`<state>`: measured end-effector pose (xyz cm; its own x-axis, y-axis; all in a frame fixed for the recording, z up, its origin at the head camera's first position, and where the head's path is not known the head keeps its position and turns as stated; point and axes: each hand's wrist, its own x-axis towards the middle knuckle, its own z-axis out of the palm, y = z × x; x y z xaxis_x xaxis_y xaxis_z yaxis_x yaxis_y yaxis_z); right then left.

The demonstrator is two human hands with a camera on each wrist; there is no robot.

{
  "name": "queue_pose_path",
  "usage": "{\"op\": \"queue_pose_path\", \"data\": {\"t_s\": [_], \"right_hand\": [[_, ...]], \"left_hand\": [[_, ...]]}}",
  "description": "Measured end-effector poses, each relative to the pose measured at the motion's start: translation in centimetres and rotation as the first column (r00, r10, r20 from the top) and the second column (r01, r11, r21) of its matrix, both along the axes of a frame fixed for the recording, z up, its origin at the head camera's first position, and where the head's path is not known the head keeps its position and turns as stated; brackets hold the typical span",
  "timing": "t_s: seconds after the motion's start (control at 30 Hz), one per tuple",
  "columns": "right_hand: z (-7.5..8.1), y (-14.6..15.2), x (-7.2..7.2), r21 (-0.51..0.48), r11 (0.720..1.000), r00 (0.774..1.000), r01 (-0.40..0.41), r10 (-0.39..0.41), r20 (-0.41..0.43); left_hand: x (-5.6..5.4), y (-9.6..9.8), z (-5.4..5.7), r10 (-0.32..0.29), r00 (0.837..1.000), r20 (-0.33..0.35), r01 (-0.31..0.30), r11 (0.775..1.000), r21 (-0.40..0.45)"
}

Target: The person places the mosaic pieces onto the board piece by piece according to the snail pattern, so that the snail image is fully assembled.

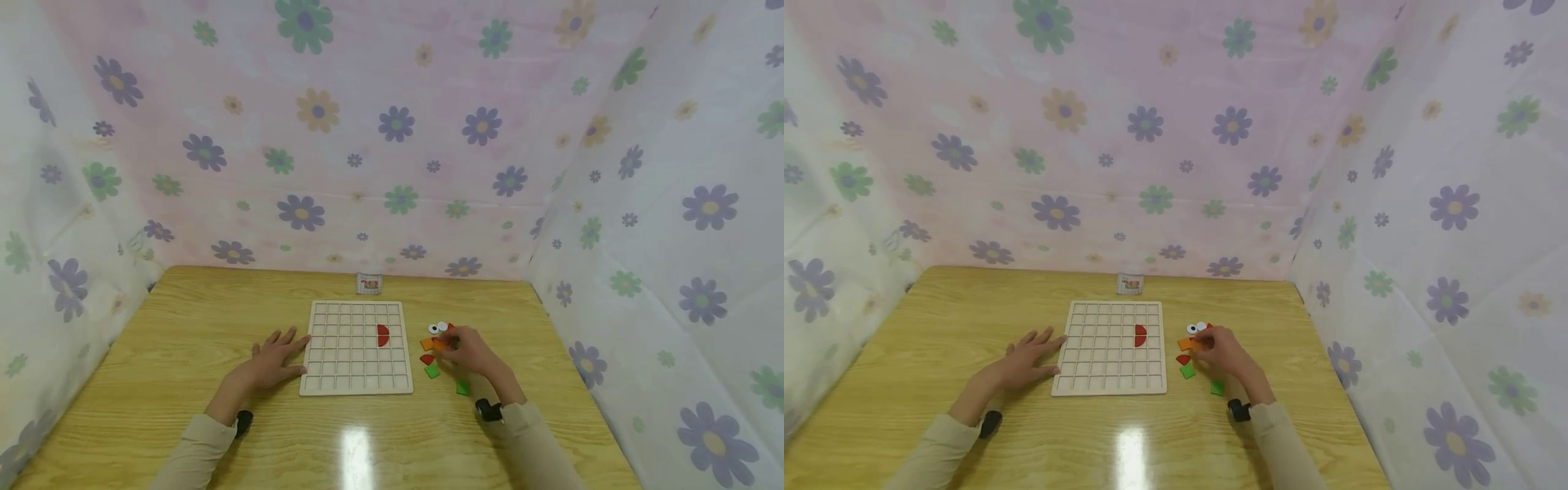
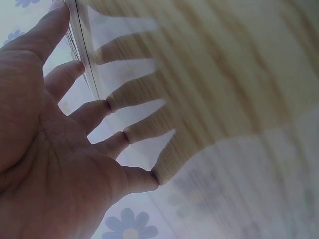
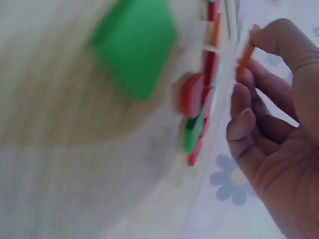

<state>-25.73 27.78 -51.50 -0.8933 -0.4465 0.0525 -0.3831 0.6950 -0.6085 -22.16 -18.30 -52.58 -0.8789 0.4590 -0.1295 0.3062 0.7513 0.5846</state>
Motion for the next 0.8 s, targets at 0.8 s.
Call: {"op": "queue_pose_path", "data": {"t_s": [0.8], "right_hand": [[-0.1,-11.7,-4.8,-0.119,0.968,0.973,-0.220,0.226,0.039]], "left_hand": [[0.1,0.0,0.0,0.005,1.000,-0.002,-0.005,1.000,0.018]]}}
